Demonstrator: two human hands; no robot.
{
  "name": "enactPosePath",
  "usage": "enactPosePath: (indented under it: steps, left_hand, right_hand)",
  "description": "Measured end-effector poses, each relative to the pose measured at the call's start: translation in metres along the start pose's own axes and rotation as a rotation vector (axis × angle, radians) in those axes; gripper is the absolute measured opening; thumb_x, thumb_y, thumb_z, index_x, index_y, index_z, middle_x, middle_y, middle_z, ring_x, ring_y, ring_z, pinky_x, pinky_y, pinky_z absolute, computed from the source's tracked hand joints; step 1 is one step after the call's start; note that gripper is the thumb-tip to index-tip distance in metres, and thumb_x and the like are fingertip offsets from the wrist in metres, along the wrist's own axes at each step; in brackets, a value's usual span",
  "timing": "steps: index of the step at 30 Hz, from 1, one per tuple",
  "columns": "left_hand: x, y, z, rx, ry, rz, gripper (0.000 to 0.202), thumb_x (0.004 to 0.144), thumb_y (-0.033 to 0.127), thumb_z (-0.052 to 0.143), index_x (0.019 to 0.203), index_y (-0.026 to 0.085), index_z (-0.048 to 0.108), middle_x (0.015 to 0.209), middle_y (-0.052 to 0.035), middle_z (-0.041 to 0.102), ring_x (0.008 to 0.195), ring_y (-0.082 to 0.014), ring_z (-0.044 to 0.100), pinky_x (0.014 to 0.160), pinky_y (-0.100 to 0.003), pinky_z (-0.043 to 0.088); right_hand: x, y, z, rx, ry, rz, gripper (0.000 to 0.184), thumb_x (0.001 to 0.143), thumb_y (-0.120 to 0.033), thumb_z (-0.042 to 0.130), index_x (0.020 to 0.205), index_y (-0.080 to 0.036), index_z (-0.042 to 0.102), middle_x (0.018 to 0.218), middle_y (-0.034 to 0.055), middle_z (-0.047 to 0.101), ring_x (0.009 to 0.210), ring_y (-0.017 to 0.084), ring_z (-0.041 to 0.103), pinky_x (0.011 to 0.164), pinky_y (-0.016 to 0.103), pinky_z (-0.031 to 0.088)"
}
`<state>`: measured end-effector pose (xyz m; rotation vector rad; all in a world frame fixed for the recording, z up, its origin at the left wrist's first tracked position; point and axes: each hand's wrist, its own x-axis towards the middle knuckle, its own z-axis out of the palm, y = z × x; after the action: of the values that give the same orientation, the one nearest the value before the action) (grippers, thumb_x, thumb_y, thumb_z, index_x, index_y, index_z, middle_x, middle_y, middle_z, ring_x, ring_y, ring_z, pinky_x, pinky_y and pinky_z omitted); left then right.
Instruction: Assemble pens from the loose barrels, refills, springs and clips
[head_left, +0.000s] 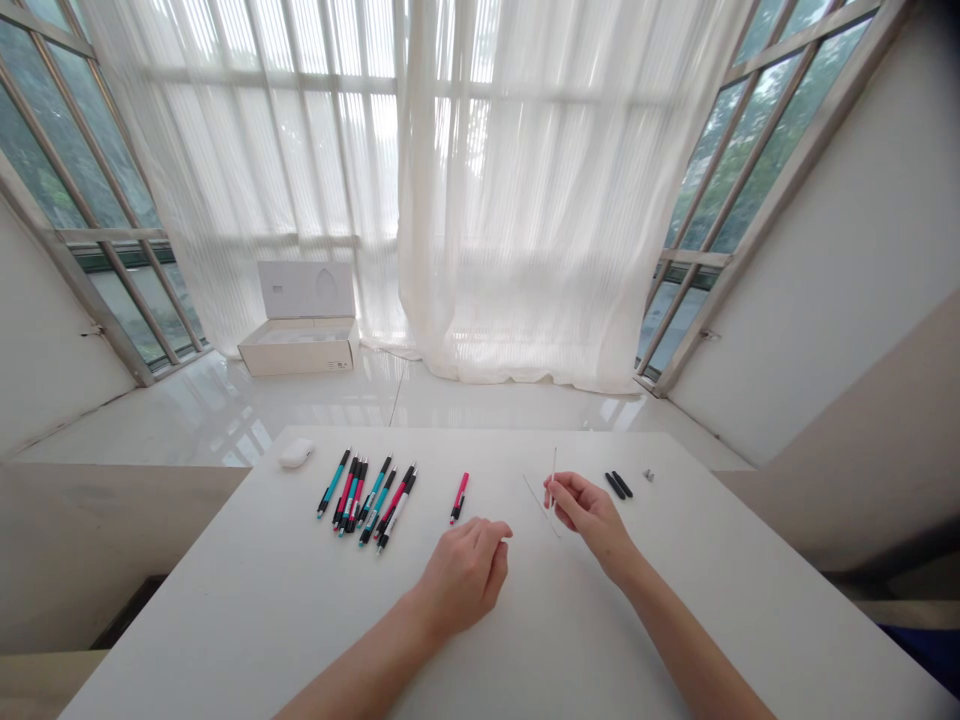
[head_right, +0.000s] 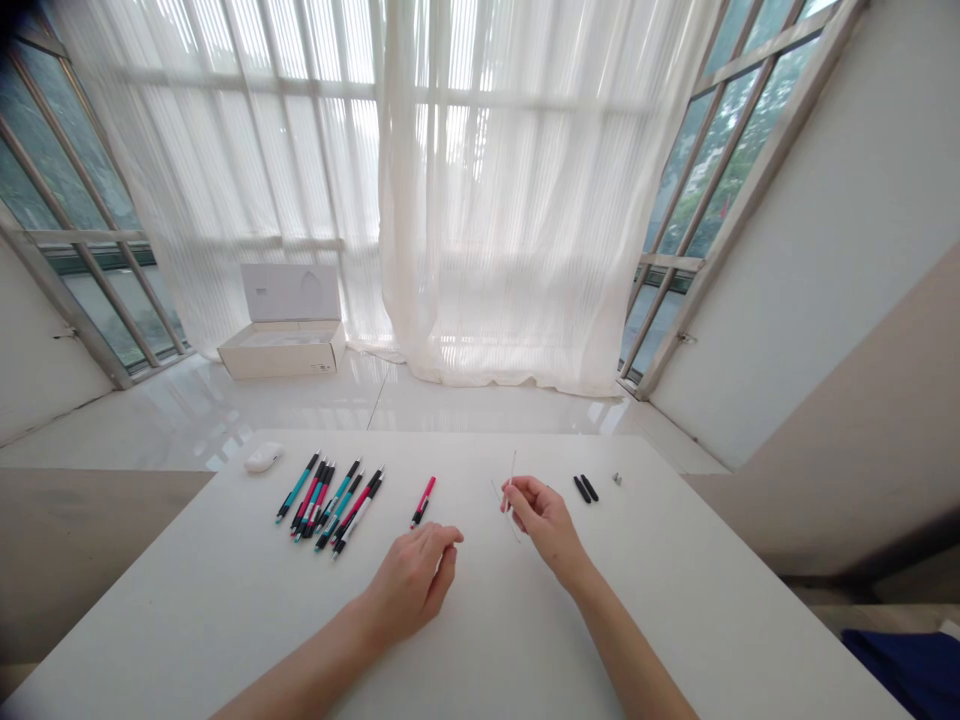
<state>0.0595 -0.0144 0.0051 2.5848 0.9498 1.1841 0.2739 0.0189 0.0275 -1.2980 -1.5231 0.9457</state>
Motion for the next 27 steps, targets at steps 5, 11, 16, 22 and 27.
enactPosePath:
  steps: [5,11,16,22,27]
  left_hand:
    - [0.000,0.003,-0.012,-0.112,0.157,0.089,0.036,0.090,0.005,0.027,0.119,0.018,0.044,0.106,-0.0123,0.059,0.099,-0.0216,0.056,0.082,-0.042,0.050]
    - [0.010,-0.015,-0.024,-0.145,0.276,-0.143,0.038,0.096,0.013,0.031,0.132,0.021,0.039,0.118,-0.0124,0.058,0.107,-0.0196,0.056,0.092,-0.038,0.048]
    - [0.014,-0.044,-0.030,-0.341,0.364,-0.494,0.037,0.091,0.024,0.050,0.126,0.022,0.040,0.120,-0.0101,0.056,0.095,-0.0168,0.064,0.085,-0.034,0.053]
    - [0.009,-0.066,-0.027,-0.452,0.370,-0.600,0.022,0.080,0.036,0.064,0.077,0.016,0.054,0.099,-0.0067,0.058,0.092,-0.0195,0.065,0.074,-0.030,0.058]
    - [0.008,-0.073,-0.021,-0.358,0.332,-0.612,0.018,0.081,0.033,0.062,0.081,0.015,0.063,0.089,-0.0052,0.062,0.082,-0.0172,0.065,0.074,-0.031,0.058]
  right_hand:
    - [0.007,0.026,-0.018,-0.566,0.190,-0.037,0.031,0.084,-0.047,0.047,0.077,-0.020,0.062,0.066,0.0036,0.064,0.058,0.017,0.054,0.060,0.030,0.040]
    - [0.007,0.037,-0.015,-0.768,0.119,-0.015,0.026,0.085,-0.034,0.043,0.076,-0.020,0.063,0.068,0.0045,0.065,0.062,0.018,0.058,0.061,0.029,0.039]
    - [0.005,0.033,-0.011,-0.822,0.120,0.004,0.025,0.086,-0.035,0.045,0.076,-0.021,0.063,0.071,0.0041,0.065,0.065,0.018,0.058,0.058,0.028,0.036]
    - [0.002,0.028,-0.009,-0.811,0.097,0.008,0.026,0.087,-0.037,0.044,0.078,-0.021,0.063,0.073,0.0039,0.065,0.065,0.018,0.057,0.057,0.028,0.035]
    - [0.003,0.027,-0.008,-0.814,0.076,-0.008,0.025,0.086,-0.038,0.045,0.081,-0.021,0.063,0.073,0.0034,0.065,0.065,0.017,0.057,0.058,0.028,0.035]
